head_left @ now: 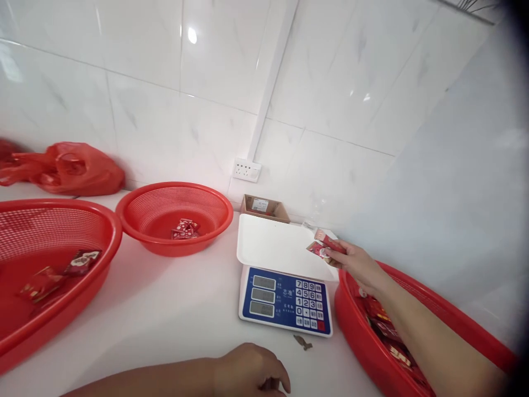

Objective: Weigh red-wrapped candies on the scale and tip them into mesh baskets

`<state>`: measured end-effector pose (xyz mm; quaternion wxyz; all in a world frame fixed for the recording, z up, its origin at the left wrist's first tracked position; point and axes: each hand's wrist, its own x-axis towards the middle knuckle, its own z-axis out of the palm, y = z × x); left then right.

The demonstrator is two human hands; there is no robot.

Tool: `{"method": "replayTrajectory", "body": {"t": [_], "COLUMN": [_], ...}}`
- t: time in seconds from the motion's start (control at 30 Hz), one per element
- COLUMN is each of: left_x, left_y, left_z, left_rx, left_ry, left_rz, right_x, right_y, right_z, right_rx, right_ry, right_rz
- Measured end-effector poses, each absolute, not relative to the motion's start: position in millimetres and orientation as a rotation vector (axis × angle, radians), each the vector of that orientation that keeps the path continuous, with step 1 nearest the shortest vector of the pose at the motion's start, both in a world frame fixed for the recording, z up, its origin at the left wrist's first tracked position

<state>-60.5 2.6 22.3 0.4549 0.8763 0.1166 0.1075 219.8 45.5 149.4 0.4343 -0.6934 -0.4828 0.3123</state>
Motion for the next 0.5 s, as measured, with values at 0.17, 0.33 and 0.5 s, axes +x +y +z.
{"method": "replayTrajectory", "body": {"t": [0.17,0.33,0.5], "left_x": [-55.8,-54.4,-57.4], "left_y": [5.2,5.4,3.5], "left_z": [8.6,6.7,16.8], "left_rx": [2.204,2.230,2.225], "left_ry": [0.242,0.211,0.285], "left_rz": [0.309,0.288,0.272], "right_x": [176.4,166.2,176.9], "right_y": [64.0,68.8,71.0], "right_z": [141.8,143.1,142.2], "right_rx": [-1.789,-2.048,-2.342], "right_ry": [-1.264,-1.418,-1.723], "right_rz": [0.886,0.587,0.245]}}
